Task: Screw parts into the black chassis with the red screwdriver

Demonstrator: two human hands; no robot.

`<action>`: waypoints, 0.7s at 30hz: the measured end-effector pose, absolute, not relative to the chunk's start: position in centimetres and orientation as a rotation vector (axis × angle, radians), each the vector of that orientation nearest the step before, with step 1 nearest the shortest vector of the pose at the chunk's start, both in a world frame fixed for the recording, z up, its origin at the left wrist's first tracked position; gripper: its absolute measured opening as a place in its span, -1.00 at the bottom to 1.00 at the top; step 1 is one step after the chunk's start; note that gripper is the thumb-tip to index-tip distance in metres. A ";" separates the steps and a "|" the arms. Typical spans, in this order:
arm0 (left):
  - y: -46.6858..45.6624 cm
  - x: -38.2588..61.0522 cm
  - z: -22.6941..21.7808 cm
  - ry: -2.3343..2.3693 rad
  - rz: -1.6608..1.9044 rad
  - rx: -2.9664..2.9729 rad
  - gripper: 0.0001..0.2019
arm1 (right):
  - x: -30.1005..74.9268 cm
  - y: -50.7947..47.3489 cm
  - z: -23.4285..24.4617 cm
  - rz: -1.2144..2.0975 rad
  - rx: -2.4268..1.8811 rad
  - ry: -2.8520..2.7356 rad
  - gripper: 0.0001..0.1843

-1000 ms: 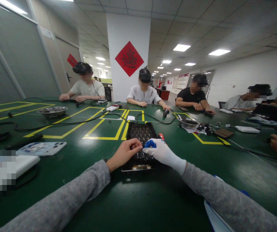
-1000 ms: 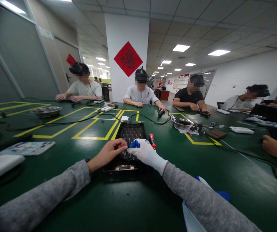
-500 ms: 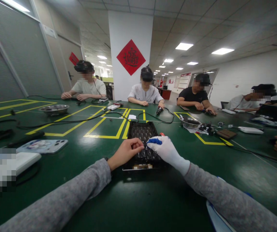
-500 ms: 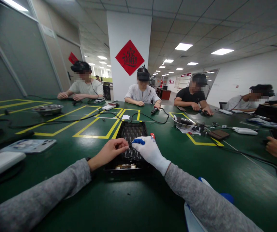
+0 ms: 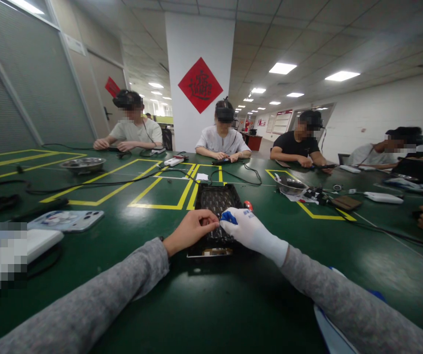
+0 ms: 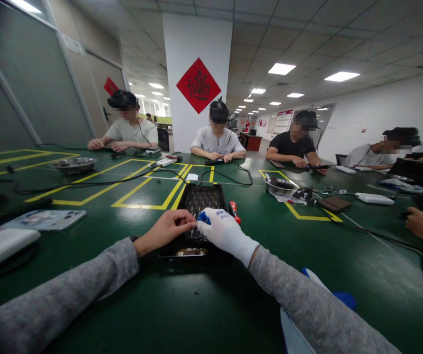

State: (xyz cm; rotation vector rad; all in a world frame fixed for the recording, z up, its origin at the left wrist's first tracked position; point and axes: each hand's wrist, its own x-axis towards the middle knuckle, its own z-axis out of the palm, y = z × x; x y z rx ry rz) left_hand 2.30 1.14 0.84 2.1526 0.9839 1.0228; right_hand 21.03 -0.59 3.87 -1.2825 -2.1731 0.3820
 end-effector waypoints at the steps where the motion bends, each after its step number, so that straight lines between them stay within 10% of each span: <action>1: 1.1 2.3 0.9 0.977 1.018 2.153 -0.75 | 21.1 -0.5 3.9 0.427 -1.288 -2.177 -0.80; 10: -0.3 2.1 1.6 0.882 1.005 2.280 -0.53 | 22.0 -0.1 5.3 1.089 -1.152 -2.335 -0.79; 21: -0.4 2.2 1.5 0.815 0.958 2.345 -0.43 | 21.6 0.1 4.8 1.054 -1.243 -2.426 -0.81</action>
